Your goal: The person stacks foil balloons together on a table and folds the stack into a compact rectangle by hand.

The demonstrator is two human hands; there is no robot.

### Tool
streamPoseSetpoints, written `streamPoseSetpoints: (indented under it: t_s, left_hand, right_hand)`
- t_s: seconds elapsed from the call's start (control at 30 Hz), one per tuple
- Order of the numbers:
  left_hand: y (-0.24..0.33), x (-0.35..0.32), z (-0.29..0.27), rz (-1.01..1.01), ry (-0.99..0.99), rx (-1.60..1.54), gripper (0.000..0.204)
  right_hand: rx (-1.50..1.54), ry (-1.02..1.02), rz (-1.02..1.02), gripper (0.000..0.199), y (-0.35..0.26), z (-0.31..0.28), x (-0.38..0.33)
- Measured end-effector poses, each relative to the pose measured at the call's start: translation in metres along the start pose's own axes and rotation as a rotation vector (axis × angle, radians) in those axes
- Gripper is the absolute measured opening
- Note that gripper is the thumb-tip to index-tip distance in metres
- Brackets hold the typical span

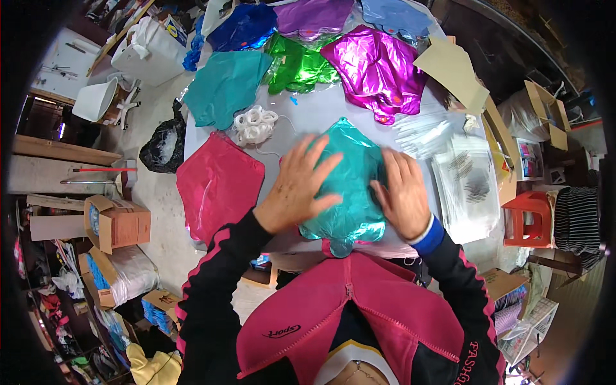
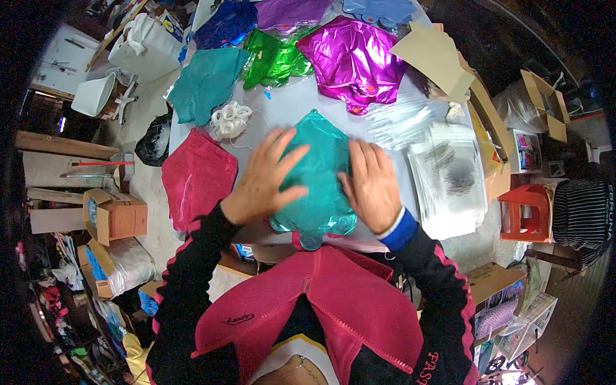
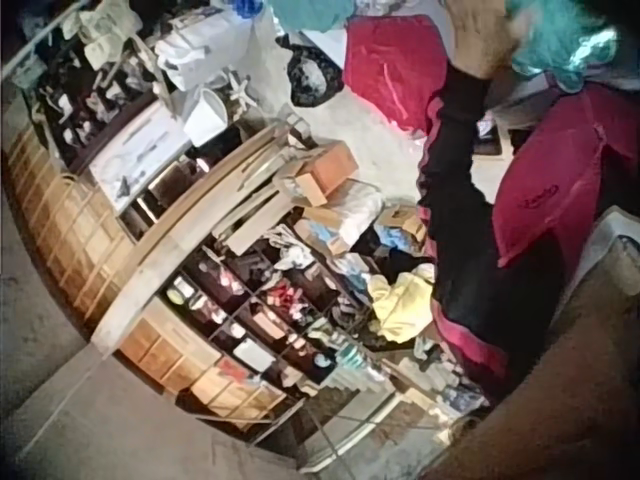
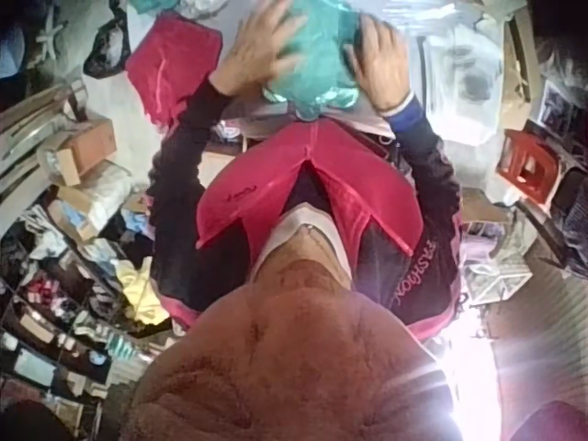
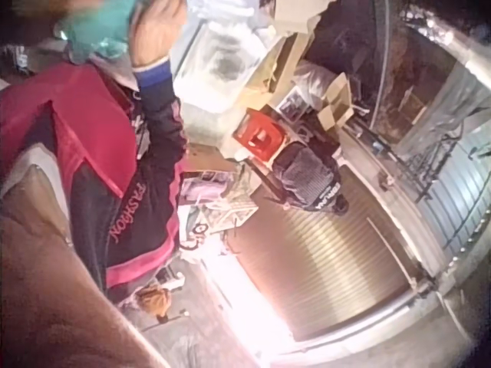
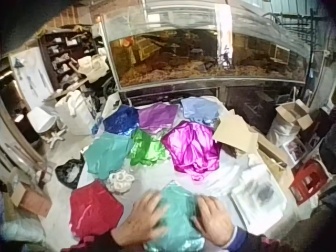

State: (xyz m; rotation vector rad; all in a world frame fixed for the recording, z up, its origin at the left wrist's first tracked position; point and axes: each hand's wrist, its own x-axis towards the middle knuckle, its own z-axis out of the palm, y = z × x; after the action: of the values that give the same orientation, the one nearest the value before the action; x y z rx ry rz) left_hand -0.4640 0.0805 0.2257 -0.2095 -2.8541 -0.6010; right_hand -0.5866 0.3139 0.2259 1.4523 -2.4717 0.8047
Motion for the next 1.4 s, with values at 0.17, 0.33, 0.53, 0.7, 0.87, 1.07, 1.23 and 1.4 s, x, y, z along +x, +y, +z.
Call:
streamPoseSetpoints:
  t_s: [0.17,0.33,0.53,0.7,0.87,1.07,1.23,1.4]
  left_hand:
    - [0.036,-0.052,-0.004,0.084,-0.246,-0.061,0.094]
    - [0.042,-0.079,0.019,0.049,-0.216,-0.015,0.097]
    - [0.046,-0.078,0.025,0.032,-0.209,-0.010,0.101]
    - [0.048,-0.078,0.024,0.018,-0.203,-0.013,0.100]
    - [0.048,-0.079,0.027,0.013,-0.164,-0.022,0.093]
    - [0.051,-0.080,0.033,0.015,-0.105,0.023,0.084]
    - [0.053,-0.080,0.033,0.015,-0.080,0.044,0.082]
    - [0.052,-0.066,0.035,0.042,-0.011,0.034,0.073]
  right_hand:
    - [-0.170,-0.053,0.136,0.060,0.003,0.025,0.021]
    - [-0.338,0.014,0.137,0.036,0.009,0.042,0.025]
    - [-0.199,-0.082,0.268,0.029,0.029,0.045,0.034]
    - [-0.079,-0.142,0.263,0.024,0.032,0.046,0.039]
    - [-0.104,0.007,0.111,0.027,0.021,0.047,0.035]
    - [0.086,-0.120,0.252,0.037,0.013,0.041,0.036]
    - [0.161,-0.140,0.312,0.047,0.024,0.036,0.045]
    - [0.180,-0.176,0.239,0.055,0.043,0.042,0.059]
